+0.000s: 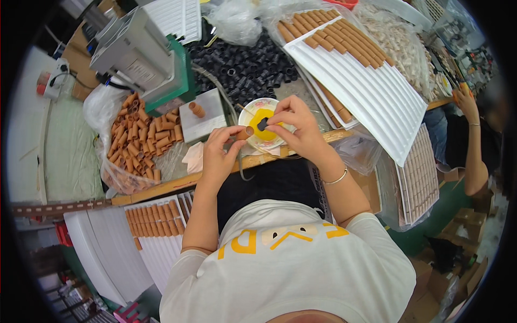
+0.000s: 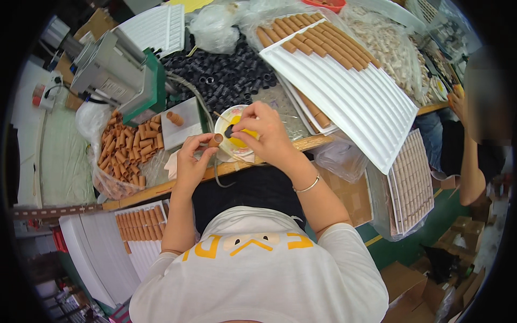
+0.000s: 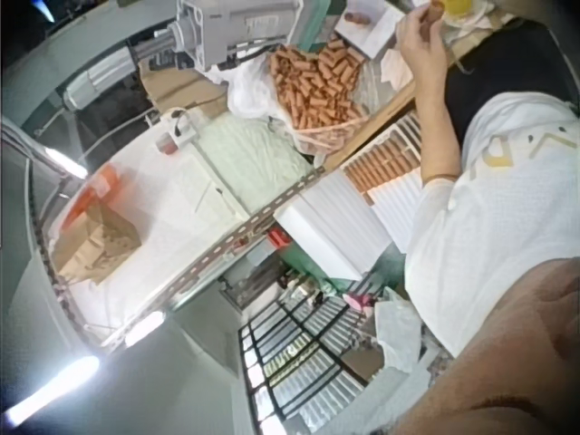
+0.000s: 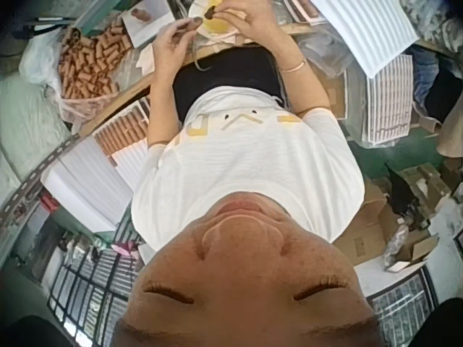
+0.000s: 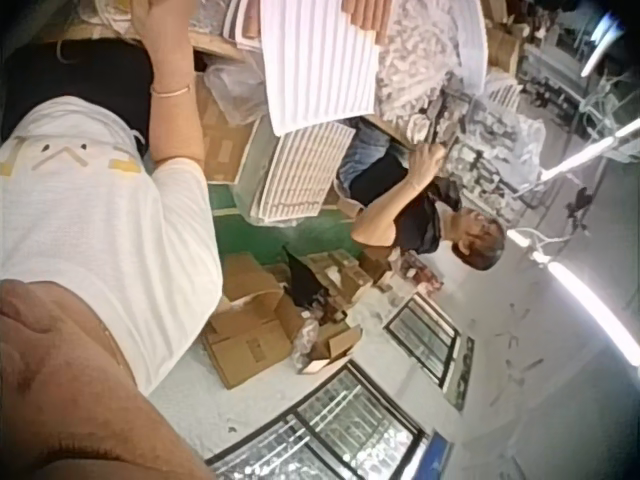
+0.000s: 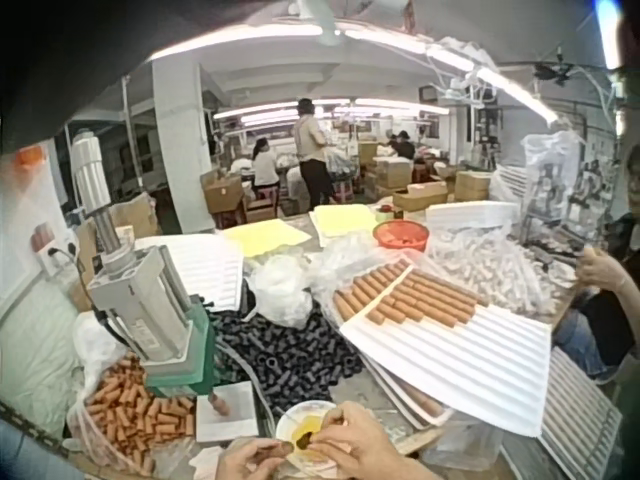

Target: The recorder is assembling small cylindrical components at a workbench, involving dipping parts in a yellow liquid and fitting them together.

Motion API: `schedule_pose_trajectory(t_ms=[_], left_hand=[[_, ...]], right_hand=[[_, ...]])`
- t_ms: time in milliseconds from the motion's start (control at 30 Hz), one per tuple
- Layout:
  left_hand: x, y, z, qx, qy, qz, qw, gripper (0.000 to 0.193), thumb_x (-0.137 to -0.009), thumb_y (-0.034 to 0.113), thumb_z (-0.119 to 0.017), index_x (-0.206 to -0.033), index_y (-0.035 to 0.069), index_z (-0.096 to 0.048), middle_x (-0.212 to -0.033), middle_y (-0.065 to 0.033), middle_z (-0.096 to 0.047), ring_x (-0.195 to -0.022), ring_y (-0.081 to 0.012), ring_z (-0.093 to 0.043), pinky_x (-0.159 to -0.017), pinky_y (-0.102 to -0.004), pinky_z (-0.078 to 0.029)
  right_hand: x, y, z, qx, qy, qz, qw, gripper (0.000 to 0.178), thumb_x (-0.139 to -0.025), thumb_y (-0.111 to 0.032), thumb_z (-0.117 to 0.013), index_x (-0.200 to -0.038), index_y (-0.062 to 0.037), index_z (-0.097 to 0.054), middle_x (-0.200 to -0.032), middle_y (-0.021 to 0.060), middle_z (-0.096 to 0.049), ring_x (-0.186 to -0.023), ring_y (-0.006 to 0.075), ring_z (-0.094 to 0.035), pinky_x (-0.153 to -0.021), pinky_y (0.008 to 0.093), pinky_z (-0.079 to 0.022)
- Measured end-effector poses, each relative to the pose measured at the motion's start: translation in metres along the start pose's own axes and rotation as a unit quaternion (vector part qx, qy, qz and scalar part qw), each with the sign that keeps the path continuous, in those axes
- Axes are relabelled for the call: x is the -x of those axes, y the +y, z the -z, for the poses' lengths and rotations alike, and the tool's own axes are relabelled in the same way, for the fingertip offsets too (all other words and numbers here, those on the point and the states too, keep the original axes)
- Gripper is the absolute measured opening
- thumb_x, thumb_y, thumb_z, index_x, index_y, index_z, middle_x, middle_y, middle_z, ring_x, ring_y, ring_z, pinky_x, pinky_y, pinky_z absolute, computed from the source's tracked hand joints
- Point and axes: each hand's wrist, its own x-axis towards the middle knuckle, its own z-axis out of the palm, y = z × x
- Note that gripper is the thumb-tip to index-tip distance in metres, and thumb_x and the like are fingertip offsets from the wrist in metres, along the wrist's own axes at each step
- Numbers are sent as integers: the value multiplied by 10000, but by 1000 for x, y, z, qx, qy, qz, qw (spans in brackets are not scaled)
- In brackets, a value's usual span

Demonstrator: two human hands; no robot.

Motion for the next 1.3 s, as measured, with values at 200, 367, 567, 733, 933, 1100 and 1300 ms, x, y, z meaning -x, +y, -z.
schedule_pose_trajectory(t_ms=[200,367,567,733,933,1100,1300], left_hand=[[-10,4,-23,7,-42,14,999,383,-750,2,-647,-1123,46,-577,-969,-101,-603,-815,-199,-577,-710,-282,-481],[-22,1,-39,206,-75,58,974,419,-875,62,-561,-1277,51,-445,-1020,-50,-562,-969,-134,-537,-857,-279,-422],[-36,24,-66,574,-36,243,781,244,-921,223,-537,-1137,118,-496,-1082,-36,-581,-1016,-120,-530,-883,-301,-405],[-26,31,-87,636,-81,243,728,216,-921,201,-537,-1129,156,-500,-1071,-4,-579,-1033,-126,-523,-918,-315,-391],[-22,25,-98,648,-42,308,695,251,-941,268,-500,-1150,129,-505,-1129,-51,-572,-1048,-168,-537,-905,-321,-431],[-24,50,-124,572,22,183,800,202,-926,198,-542,-1099,122,-470,-1061,-23,-564,-963,-120,-529,-861,-271,-407],[-30,43,-128,530,33,162,831,217,-917,179,-559,-1101,134,-453,-1057,-13,-574,-971,-107,-528,-830,-261,-395]], right_hand=[[3,-10,9,69,11,-6,998,146,-698,-74,-726,-817,-54,-644,-857,71,-530,-835,221,-525,-717,320,-411],[10,-7,32,-70,122,-91,986,112,-732,11,-685,-827,-4,-629,-896,92,-517,-843,186,-518,-762,265,-416],[25,-7,25,-66,190,-89,976,115,-711,-25,-701,-813,-23,-649,-865,101,-527,-809,229,-533,-738,297,-427],[25,-5,22,117,192,-7,974,129,-663,-98,-698,-783,-105,-650,-850,52,-554,-783,221,-541,-717,361,-359],[27,-11,30,146,190,-8,971,154,-648,-76,-717,-783,-86,-642,-829,50,-556,-788,228,-538,-703,350,-363],[31,-7,38,38,224,-100,969,114,-708,-61,-702,-793,-38,-631,-803,67,-532,-777,215,-535,-683,321,-404],[25,3,80,-30,85,-187,978,141,-765,-128,-706,-832,-17,-651,-793,67,-579,-732,156,-560,-646,281,-461]])
